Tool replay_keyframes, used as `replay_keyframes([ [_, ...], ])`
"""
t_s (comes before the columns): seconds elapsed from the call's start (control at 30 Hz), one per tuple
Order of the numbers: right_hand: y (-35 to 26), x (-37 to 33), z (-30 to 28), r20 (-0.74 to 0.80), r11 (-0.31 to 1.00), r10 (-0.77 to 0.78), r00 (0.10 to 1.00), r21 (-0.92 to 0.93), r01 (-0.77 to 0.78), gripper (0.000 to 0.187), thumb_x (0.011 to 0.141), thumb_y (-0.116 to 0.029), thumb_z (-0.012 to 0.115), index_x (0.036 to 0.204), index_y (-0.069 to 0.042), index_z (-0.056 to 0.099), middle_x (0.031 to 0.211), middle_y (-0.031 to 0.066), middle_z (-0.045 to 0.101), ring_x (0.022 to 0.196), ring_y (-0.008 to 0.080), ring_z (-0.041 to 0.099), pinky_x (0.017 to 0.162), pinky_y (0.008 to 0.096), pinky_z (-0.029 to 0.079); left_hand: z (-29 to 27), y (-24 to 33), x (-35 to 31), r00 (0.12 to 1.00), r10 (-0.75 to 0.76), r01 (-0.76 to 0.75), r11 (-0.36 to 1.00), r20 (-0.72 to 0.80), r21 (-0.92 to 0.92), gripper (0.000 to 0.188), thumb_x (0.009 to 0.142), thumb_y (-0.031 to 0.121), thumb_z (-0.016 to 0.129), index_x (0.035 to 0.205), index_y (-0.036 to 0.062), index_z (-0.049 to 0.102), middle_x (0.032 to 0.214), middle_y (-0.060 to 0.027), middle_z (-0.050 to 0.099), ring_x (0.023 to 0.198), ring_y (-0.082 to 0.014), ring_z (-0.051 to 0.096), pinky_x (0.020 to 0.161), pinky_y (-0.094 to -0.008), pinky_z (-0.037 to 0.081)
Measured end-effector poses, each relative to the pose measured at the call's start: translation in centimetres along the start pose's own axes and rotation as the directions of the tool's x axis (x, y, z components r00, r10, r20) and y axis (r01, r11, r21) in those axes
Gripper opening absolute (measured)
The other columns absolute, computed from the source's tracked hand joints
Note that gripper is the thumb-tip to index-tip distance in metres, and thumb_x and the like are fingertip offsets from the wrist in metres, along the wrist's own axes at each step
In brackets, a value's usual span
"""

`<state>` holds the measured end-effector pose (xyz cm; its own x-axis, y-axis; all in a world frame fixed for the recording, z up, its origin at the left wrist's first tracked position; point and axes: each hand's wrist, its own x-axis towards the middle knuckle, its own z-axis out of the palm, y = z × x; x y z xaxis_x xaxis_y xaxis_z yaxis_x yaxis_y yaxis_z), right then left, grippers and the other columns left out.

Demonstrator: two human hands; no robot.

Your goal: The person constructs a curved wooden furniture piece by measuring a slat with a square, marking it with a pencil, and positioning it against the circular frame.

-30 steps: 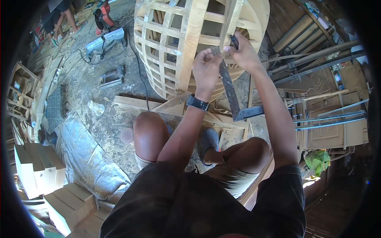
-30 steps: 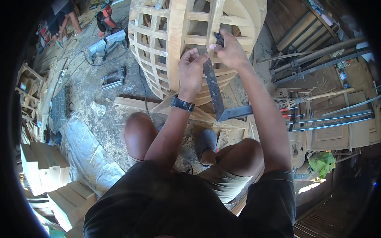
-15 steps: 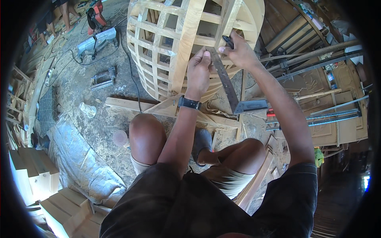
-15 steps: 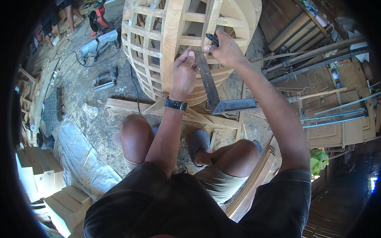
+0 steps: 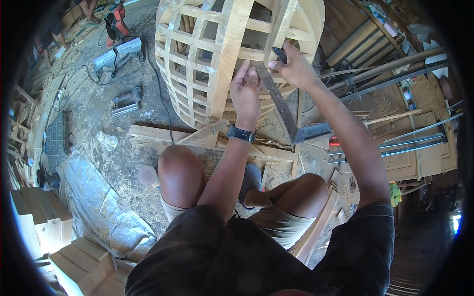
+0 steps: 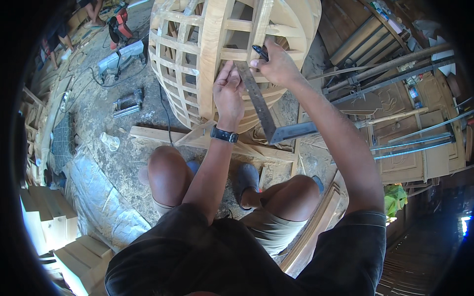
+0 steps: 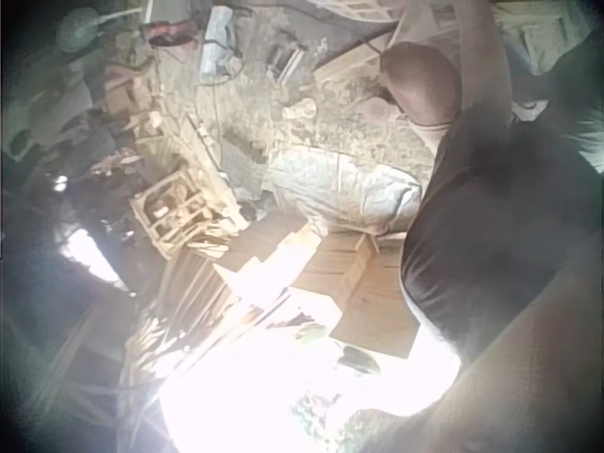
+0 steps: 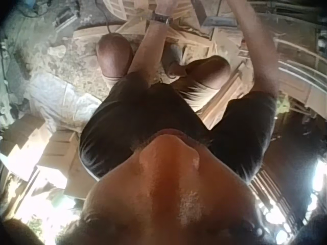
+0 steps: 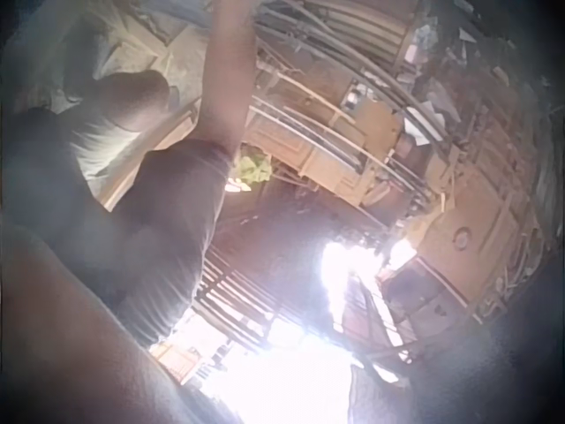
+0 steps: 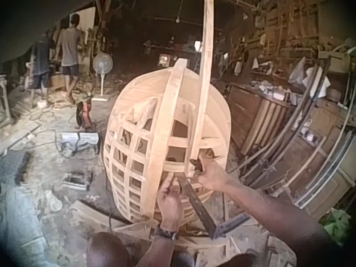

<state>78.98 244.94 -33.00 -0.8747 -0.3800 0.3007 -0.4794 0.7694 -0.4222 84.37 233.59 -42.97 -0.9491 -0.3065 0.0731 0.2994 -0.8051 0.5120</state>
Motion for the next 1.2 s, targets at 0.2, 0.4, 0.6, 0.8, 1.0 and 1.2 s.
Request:
replay_keyframes([
  [0.2,0.3,0.1,-0.2,0.065,0.997,0.068,0.996,-0.023,-0.067,0.061,0.085,-0.018,0.072,0.138,0.000,0.046,0.127,0.0243,0.060,0.123,0.0357,0.056,0.105,0.0411,0.040,-0.6,-0.3,-0.2,0.982,0.111,-0.144,0.963,0.150,0.228,0.055,0.091,-0.012,0.049,0.145,-0.0093,0.038,0.125,-0.0133,0.064,0.102,-0.0138,0.065,0.084,-0.0245,0.052],
  [0.4,0.8,0.2,0.0,0.005,1.000,-0.018,1.000,-0.001,0.018,0.047,0.084,-0.023,0.074,0.117,0.001,0.053,0.106,0.0253,0.064,0.105,0.0416,0.061,0.091,0.0461,0.047,-0.6,-1.9,0.3,0.972,0.215,-0.234,0.886,0.093,0.401,0.054,0.091,-0.013,0.050,0.144,-0.0052,0.043,0.121,-0.0115,0.066,0.102,-0.0099,0.063,0.084,-0.0219,0.050],
  [0.6,0.0,0.1,-0.3,0.026,0.999,0.014,1.000,0.029,-0.015,0.047,0.083,-0.022,0.075,0.117,0.002,0.053,0.105,0.0247,0.065,0.104,0.0405,0.062,0.091,0.0461,0.048,-0.5,-3.1,0.7,0.936,0.352,-0.325,0.849,0.015,0.416,0.050,0.086,-0.008,0.055,0.136,-0.0026,0.055,0.105,-0.0141,0.071,0.090,-0.0132,0.065,0.080,-0.0259,0.050],
  [0.8,-0.2,0.3,-0.7,0.113,0.993,0.122,0.986,-0.011,-0.121,0.058,0.086,-0.015,0.072,0.137,-0.001,0.047,0.122,0.0226,0.063,0.116,0.0311,0.060,0.102,0.0391,0.042,0.0,-2.5,0.2,0.956,0.294,-0.260,0.815,0.017,0.519,0.051,0.090,-0.006,0.060,0.139,-0.0042,0.050,0.105,-0.0072,0.069,0.087,-0.0070,0.060,0.075,-0.0217,0.050],
  [1.0,-0.4,0.4,-0.8,0.115,0.994,0.110,0.987,-0.010,-0.109,0.058,0.086,-0.016,0.072,0.136,-0.001,0.047,0.126,0.0222,0.062,0.120,0.0320,0.058,0.103,0.0394,0.041,0.6,-2.6,0.1,0.918,0.397,-0.344,0.776,0.013,0.528,0.051,0.085,0.001,0.071,0.132,-0.0086,0.055,0.090,-0.0102,0.069,0.080,-0.0126,0.060,0.073,-0.0276,0.049],
  [1.2,0.1,0.0,-0.4,0.024,1.000,0.016,1.000,0.023,-0.017,0.047,0.082,-0.024,0.077,0.111,0.003,0.052,0.089,0.0194,0.065,0.086,0.0346,0.063,0.081,0.0435,0.048,1.8,-3.3,-0.7,0.895,0.445,-0.332,0.723,-0.040,0.606,0.055,0.086,0.007,0.075,0.133,-0.0113,0.053,0.097,-0.0116,0.065,0.082,-0.0169,0.062,0.075,-0.0321,0.050],
])
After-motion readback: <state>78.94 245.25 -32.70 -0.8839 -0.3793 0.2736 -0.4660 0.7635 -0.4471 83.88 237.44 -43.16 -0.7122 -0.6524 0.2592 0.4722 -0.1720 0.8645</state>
